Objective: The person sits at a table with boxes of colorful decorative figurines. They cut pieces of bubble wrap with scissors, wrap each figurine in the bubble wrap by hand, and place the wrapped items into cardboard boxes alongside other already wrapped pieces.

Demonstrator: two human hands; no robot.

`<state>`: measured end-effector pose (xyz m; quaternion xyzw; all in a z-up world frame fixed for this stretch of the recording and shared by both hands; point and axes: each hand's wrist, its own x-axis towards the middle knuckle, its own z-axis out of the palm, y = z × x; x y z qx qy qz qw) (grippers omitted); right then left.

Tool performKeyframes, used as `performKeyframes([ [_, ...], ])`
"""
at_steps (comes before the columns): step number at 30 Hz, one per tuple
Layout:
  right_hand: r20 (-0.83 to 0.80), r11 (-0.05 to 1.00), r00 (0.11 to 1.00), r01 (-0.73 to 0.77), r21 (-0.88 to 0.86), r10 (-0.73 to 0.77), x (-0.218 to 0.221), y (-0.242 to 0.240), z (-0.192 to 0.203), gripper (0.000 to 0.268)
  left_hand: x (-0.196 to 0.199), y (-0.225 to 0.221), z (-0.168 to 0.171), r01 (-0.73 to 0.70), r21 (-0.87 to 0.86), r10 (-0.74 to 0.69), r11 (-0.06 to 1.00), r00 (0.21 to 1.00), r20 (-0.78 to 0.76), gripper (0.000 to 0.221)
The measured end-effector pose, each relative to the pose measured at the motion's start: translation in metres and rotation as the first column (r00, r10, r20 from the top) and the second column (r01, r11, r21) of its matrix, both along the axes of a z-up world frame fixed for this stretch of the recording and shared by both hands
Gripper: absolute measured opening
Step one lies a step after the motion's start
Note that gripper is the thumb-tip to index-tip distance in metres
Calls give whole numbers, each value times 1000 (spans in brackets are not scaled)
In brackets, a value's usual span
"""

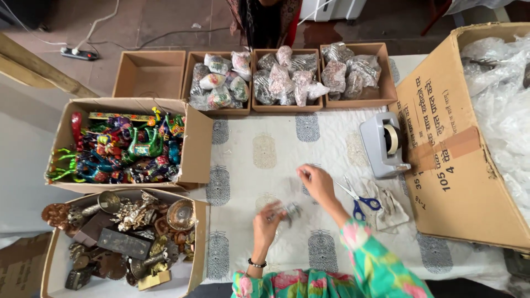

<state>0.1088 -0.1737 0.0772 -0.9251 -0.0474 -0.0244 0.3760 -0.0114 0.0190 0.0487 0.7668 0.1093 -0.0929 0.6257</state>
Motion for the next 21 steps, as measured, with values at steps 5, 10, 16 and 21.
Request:
performKeyframes([
  [5, -510, 932, 857, 237, 272, -69, -77, 3, -7, 40, 5, -12, 36, -181, 214, 117, 960, 953, 280, 57],
  [10, -743, 566, 666, 588, 577, 67, -106, 11, -38, 38, -1, -25, 34, -1, 483, -202, 876, 907, 369, 65],
  [16, -730, 303, 676, 679, 669, 97, -118, 10, -79, 27, -3, -25, 31, 34, 602, -368, 797, 819, 441, 74],
  [21, -707, 387, 707, 645, 659, 26, -119, 3, -69, 30, -6, -29, 53, 26, 458, -273, 889, 832, 482, 68],
])
